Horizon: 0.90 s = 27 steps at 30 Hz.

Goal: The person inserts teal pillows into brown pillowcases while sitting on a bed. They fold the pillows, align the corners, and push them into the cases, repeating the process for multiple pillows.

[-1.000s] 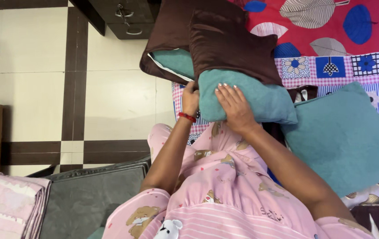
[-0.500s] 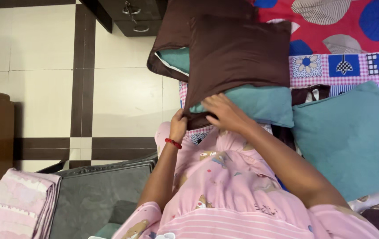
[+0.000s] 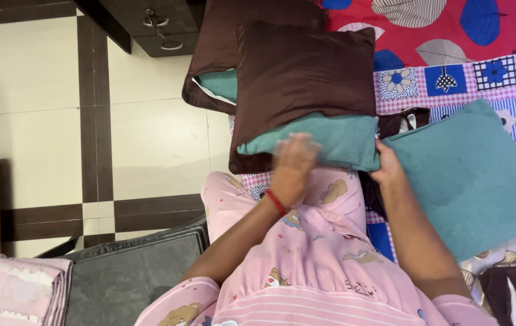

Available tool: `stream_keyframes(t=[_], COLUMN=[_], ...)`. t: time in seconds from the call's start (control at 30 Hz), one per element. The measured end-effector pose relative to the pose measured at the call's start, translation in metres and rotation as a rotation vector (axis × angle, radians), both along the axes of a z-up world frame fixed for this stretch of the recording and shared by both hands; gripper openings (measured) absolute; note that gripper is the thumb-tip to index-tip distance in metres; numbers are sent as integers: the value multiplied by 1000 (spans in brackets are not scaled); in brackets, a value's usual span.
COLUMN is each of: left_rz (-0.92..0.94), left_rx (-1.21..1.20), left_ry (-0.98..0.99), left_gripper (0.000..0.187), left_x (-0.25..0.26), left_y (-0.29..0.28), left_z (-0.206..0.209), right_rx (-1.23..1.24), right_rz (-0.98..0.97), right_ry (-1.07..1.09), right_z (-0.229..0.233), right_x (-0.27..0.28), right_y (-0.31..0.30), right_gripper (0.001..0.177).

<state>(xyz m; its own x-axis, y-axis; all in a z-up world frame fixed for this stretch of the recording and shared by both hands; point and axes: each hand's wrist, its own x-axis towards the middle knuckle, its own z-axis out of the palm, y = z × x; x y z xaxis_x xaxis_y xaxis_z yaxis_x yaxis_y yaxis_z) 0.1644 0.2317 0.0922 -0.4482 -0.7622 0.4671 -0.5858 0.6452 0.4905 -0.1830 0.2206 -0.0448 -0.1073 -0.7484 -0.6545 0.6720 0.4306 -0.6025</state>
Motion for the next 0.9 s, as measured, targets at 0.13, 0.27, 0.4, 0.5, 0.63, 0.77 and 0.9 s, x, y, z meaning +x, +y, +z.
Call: stream_keyframes(t=[0.13,0.27,0.4,0.5,0.63,0.77,0.9], left_rz=[-252,-126,70,154,50,-181,-225], left_rx=[-66,-71,93,50,-59,-149,-93], left_ry=[-202,-205,-144,-222,-16,34,132], left_gripper=[56,60,58,55,69,42,18], left_x=[-60,-74,-83,-99,-86,-45,-12], left_y=[-3,-37,-56,-66,-62,-21,1], left_z=[20,24,30,37,38,23,8], right_rx=[-140,-160,-272,-186,-184,-47,-178], right_rz=[-56,-188,-71,-40,84,312,247], right_ry=[-82,160,612,646,811,1034,784], right_z=[23,70,107,123,116,97,82], right_x=[36,73,96,93,90,94,104], right_y=[14,16,49,66,73,83,88], right_gripper=[55,53,40,33,37,38,30])
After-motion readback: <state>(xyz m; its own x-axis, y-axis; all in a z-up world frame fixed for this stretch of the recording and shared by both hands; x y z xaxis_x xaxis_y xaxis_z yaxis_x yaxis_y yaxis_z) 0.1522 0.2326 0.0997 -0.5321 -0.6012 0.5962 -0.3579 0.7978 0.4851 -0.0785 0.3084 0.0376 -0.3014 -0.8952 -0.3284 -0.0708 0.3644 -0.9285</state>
